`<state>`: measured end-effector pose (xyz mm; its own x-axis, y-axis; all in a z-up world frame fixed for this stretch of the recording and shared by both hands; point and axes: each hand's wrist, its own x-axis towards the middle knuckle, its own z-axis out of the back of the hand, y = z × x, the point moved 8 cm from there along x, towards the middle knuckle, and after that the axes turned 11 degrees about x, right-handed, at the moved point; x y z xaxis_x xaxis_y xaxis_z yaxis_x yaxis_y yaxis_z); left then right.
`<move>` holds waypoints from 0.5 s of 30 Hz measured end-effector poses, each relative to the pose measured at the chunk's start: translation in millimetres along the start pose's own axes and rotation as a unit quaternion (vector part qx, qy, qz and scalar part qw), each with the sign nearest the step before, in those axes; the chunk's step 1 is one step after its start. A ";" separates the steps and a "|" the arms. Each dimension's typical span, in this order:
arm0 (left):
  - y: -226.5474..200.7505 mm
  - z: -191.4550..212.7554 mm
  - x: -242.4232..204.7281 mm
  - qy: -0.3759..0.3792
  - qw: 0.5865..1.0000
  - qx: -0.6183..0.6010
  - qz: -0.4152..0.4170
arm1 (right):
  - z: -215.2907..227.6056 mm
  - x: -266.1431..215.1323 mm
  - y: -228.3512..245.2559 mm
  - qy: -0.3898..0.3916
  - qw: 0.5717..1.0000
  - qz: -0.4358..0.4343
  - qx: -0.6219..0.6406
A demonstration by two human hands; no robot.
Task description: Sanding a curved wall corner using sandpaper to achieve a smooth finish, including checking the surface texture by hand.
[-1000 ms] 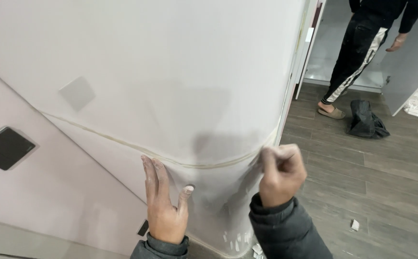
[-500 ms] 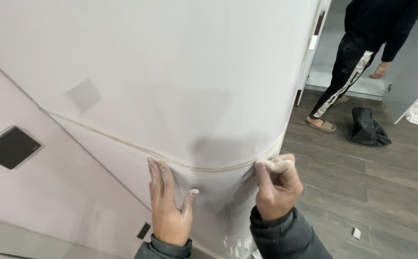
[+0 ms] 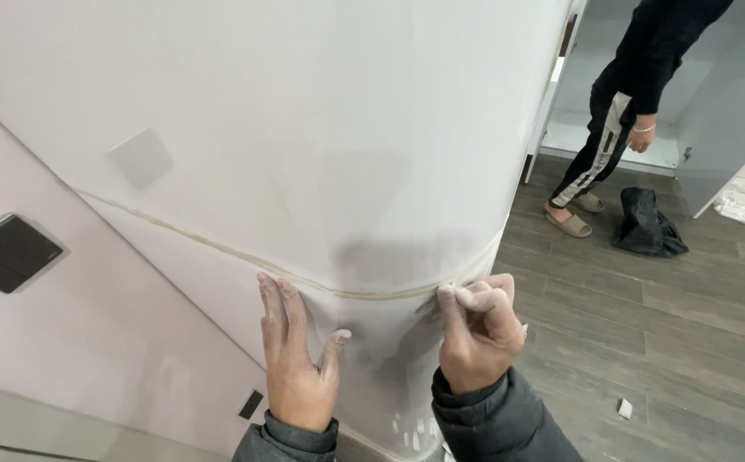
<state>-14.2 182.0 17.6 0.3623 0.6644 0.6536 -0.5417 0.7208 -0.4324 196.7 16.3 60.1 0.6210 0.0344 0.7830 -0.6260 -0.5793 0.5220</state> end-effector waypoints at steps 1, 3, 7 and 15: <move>-0.3 2.8 1.3 0.002 1.000 0.001 0.002 | 6.1 7.6 -13.5 0.001 1.000 -0.003 0.000; 1.0 4.1 3.8 0.025 1.000 -0.015 0.009 | 29.6 20.2 -40.9 -0.066 0.997 -0.011 -0.035; -1.3 1.7 5.1 0.006 1.000 -0.009 0.003 | 5.8 16.7 -5.1 -0.066 0.997 -0.005 -0.032; 2.4 5.0 4.7 0.020 1.000 0.006 0.002 | -1.6 6.7 -9.5 -0.063 0.998 0.006 -0.019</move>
